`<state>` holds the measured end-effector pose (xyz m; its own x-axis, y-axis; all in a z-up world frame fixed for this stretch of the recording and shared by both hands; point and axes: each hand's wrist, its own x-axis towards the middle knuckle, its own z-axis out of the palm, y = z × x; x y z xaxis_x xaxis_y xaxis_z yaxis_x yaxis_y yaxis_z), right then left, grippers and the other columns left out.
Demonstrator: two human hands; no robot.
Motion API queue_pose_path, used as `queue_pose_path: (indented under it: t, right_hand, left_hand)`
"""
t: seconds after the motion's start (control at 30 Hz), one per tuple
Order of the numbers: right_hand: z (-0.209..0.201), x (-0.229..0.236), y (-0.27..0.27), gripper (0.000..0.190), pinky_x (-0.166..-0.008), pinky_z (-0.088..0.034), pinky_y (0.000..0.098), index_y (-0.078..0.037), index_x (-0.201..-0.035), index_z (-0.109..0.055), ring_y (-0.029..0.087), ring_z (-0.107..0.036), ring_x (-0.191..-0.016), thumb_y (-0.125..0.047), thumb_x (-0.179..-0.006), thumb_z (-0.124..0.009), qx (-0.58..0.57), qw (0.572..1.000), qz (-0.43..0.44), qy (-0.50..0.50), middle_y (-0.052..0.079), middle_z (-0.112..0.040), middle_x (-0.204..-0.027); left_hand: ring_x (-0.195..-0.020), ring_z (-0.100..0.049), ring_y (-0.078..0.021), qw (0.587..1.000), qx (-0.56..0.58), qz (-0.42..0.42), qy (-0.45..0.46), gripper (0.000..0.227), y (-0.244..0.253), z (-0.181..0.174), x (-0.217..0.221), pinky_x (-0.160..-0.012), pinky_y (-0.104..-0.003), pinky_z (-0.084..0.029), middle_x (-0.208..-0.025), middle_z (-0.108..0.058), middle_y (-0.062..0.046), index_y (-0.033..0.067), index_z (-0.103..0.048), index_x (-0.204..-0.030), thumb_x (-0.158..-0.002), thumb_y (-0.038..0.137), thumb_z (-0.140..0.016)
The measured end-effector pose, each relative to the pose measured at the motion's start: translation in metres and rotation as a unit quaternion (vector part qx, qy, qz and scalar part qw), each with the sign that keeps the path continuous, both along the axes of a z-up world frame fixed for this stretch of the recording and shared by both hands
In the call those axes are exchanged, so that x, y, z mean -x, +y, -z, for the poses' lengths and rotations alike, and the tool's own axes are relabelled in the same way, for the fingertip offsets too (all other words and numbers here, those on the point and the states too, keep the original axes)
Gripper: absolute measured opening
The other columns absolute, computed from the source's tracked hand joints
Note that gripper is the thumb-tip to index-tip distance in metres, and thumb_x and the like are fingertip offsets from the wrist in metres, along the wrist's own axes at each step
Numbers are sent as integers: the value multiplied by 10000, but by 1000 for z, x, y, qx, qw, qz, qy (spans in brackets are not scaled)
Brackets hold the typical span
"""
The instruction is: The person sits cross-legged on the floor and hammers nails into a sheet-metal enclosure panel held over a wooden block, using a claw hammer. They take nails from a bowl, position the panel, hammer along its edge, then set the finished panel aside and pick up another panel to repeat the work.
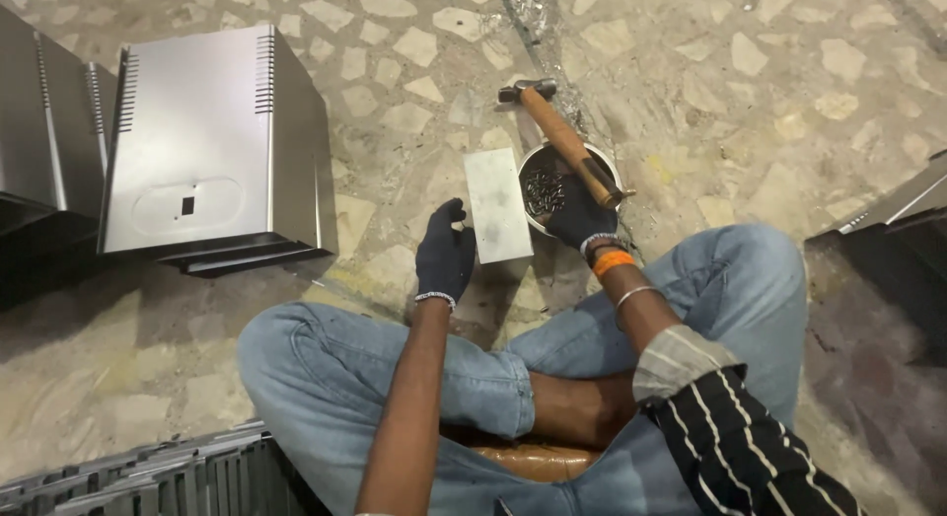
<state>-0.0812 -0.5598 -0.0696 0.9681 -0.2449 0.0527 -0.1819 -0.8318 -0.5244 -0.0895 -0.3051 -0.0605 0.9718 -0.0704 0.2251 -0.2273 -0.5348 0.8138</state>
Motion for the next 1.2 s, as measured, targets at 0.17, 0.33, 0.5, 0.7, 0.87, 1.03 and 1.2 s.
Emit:
queue_pose_path:
  t: [0.17,0.33,0.5,0.7,0.87,1.03,1.2]
  right_hand:
    - [3,-18,5,1073,-1119,-387,487,-123,-1593,-329,435,-464,-1359,-491,-702,-800,-16,994,-63,83,266,-495,-1471]
    - [-16,-21,15,918,-1095,-412,507,-139,-1507,-454,442,-511,-1326,-527,-741,-779,38,995,-56,72,268,-550,-1417]
    - [-8,-26,17,698,-995,-466,540,-120,-1361,-573,452,-582,-1189,-417,-752,-740,70,995,-51,57,278,-622,-1255]
    - [24,-43,7,294,-890,-532,532,-48,-1011,-740,422,-686,-992,-302,-945,-607,76,990,-62,98,238,-728,-1031]
    - [49,-37,-8,342,-819,-546,512,-34,-1059,-708,431,-681,-952,-298,-844,-679,27,997,-15,-69,238,-719,-1002]
    - [-17,3,-11,356,-880,-529,494,-87,-1011,-726,398,-669,-1004,-373,-803,-767,60,996,-71,-10,202,-722,-1009]
    - [7,4,-8,352,-887,-533,486,-91,-1075,-698,386,-666,-1064,-288,-791,-765,74,994,-56,59,182,-712,-1104]
  left_hand:
    - [-815,-735,-223,999,17,2,43,481,1,-12,-2,-786,-374,-574,-1203,-714,-86,100,-572,-1361,-896,111,-691]
    - [-832,-740,-217,998,36,-4,47,467,0,-7,-6,-791,-366,-574,-1206,-715,-84,101,-572,-1365,-912,112,-683]
    - [-855,-740,-228,999,37,1,28,467,0,-10,-2,-807,-374,-574,-1219,-709,-99,94,-575,-1362,-908,110,-685]
    - [-853,-740,-238,997,33,0,67,478,7,-11,6,-809,-380,-575,-1206,-718,-91,98,-581,-1351,-888,123,-698]
    - [-871,-739,-241,997,38,4,68,470,16,-13,11,-808,-378,-574,-1211,-715,-99,92,-579,-1356,-903,137,-697]
    - [-857,-741,-240,997,26,7,66,463,10,-17,8,-812,-377,-573,-1227,-711,-96,87,-572,-1359,-915,142,-689]
    - [-872,-738,-235,997,31,15,75,469,10,-13,11,-821,-371,-575,-1218,-712,-97,90,-575,-1360,-910,146,-695]
